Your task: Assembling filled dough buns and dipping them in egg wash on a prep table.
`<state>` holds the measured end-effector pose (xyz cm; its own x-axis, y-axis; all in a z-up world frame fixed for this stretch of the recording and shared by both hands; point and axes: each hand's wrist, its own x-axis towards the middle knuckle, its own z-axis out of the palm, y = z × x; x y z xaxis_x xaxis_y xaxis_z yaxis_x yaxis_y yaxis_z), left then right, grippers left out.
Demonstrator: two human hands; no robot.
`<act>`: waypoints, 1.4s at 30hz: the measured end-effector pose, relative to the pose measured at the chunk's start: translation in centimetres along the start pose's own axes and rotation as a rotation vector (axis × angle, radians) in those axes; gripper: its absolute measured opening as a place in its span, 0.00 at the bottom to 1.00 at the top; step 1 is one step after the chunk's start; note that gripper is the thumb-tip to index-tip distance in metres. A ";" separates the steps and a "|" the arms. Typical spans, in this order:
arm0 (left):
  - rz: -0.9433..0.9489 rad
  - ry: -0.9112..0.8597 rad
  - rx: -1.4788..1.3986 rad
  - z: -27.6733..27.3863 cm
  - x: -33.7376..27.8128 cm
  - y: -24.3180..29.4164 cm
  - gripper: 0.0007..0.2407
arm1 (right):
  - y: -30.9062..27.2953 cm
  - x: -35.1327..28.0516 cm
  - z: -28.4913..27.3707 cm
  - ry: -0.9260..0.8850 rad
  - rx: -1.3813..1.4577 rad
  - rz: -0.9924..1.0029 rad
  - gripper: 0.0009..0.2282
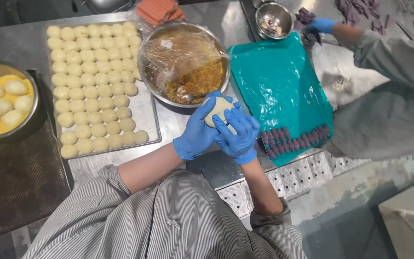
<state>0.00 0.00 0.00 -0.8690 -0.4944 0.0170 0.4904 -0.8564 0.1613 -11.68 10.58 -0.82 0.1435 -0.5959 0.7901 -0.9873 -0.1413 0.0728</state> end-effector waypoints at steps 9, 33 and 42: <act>0.114 -0.011 0.049 -12.2 -1.9 3.4 0.20 | -6.3 7.5 4.4 -0.036 0.319 0.313 0.21; 0.545 1.463 1.784 -35.0 -30.3 47.6 0.15 | -19.3 0.2 24.3 -0.408 1.266 0.925 0.19; -0.248 1.152 2.277 -36.1 -31.8 56.7 0.17 | -21.7 0.6 25.7 -0.392 1.194 0.990 0.19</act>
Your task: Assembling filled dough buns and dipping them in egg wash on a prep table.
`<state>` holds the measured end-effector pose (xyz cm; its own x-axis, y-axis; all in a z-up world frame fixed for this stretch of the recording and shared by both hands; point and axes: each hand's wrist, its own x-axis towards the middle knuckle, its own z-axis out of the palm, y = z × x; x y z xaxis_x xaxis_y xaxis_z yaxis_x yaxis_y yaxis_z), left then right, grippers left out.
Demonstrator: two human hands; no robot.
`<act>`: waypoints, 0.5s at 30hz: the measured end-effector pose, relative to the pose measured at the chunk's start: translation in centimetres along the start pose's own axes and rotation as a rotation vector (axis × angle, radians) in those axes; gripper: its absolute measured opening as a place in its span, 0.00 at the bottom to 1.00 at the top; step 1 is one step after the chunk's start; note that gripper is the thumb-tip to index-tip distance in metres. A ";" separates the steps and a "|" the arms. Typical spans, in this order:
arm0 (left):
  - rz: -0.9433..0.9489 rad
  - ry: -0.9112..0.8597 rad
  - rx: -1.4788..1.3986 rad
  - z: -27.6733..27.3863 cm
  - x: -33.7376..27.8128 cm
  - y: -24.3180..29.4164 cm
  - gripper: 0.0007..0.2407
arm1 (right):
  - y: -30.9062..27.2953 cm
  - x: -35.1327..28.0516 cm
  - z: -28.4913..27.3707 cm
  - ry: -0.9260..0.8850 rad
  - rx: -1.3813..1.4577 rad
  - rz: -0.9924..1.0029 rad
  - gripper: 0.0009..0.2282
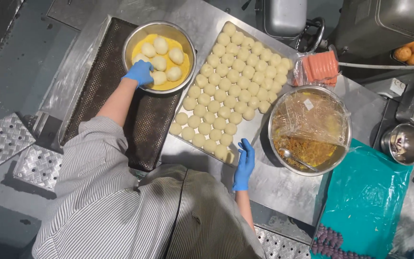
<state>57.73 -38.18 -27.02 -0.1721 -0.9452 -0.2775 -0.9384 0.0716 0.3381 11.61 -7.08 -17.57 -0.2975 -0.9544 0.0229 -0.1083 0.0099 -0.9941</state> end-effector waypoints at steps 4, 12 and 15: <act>0.269 0.209 0.092 -1.5 -2.8 0.0 0.20 | 0.7 0.3 0.8 0.075 -0.011 0.028 0.18; 0.174 0.372 0.239 1.1 -2.0 -0.1 0.08 | 0.3 0.1 0.8 0.087 -0.096 0.050 0.17; 0.135 0.491 0.093 -3.3 -4.6 9.9 0.05 | 1.2 0.0 -0.3 0.174 -0.060 0.079 0.16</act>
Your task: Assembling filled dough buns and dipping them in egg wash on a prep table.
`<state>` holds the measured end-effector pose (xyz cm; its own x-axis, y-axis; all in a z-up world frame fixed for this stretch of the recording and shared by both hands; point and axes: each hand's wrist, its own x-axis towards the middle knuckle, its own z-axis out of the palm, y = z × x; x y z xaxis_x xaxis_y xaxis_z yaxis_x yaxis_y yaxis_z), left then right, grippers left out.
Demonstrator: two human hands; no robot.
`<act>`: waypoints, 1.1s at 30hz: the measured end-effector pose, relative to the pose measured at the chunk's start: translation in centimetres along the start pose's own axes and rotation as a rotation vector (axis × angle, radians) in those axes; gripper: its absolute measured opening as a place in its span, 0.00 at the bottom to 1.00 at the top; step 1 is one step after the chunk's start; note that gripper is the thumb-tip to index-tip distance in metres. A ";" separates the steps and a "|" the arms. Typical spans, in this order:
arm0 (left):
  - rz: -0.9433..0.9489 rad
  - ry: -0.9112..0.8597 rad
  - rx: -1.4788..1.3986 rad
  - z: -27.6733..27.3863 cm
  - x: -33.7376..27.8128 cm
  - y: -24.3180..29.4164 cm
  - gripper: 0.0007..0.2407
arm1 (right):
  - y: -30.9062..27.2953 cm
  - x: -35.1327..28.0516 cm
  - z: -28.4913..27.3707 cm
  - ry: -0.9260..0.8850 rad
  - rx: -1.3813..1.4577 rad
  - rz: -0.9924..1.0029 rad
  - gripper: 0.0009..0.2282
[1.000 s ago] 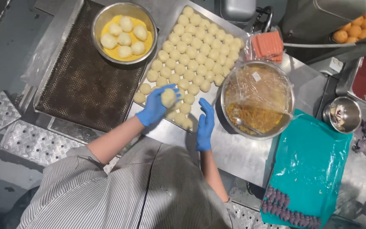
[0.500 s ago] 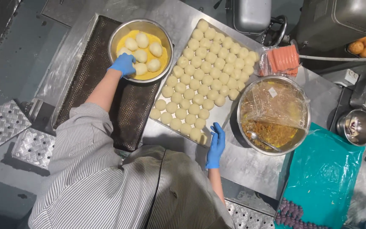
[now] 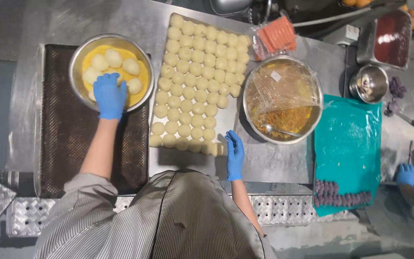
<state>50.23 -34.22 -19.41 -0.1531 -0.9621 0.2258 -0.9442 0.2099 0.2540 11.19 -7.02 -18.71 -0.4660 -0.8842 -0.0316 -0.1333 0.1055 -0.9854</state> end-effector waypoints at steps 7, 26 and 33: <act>0.399 0.256 -0.625 2.0 -2.1 21.5 0.19 | 1.9 -2.0 -3.6 0.083 0.040 0.192 0.16; 0.758 -0.694 0.137 21.7 4.1 33.8 0.06 | 6.0 -2.6 -22.7 0.011 -0.116 0.078 0.12; 1.040 -0.492 -0.056 8.9 -3.9 38.4 0.12 | 11.1 -1.3 -26.1 -0.219 -0.065 0.216 0.15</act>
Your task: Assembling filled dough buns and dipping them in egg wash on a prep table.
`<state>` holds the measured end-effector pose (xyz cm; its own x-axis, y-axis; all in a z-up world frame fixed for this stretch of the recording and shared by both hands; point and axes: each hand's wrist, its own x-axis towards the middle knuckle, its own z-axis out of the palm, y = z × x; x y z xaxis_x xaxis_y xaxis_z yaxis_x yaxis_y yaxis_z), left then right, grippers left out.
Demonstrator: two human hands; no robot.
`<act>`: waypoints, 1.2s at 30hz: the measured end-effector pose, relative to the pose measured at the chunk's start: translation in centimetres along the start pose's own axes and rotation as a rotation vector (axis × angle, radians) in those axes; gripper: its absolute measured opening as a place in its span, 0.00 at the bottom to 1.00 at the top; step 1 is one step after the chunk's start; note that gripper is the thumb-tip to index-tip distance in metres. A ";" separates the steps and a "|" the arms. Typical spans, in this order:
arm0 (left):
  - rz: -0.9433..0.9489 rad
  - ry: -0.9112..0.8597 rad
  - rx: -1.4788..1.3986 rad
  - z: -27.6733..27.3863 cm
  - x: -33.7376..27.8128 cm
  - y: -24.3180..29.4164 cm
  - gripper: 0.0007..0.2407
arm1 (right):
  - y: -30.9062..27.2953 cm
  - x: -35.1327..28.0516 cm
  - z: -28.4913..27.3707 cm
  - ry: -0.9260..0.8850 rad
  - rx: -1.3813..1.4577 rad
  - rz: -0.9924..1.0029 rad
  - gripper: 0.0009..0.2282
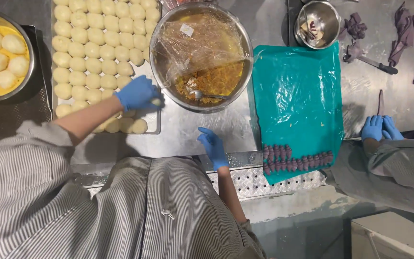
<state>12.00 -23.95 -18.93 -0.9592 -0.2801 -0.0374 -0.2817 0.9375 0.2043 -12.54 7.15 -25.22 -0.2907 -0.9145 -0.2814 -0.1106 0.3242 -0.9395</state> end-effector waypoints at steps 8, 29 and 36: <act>-0.706 0.077 -1.406 12.3 -0.1 15.5 0.18 | 6.9 2.1 6.5 0.167 0.267 -0.155 0.17; 0.198 0.030 -0.578 13.0 -1.9 15.6 0.32 | 2.3 -3.1 10.7 0.261 -0.700 -0.085 0.30; -0.329 -0.308 -0.616 8.6 -0.4 17.4 0.23 | 6.6 -1.1 10.4 0.380 -0.930 -0.187 0.30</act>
<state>7.25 -5.71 -23.77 -0.8164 -0.3699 -0.4435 -0.5773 0.5061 0.6408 -3.07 7.78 -33.18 -0.4576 -0.8848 0.0873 -0.8322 0.3917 -0.3923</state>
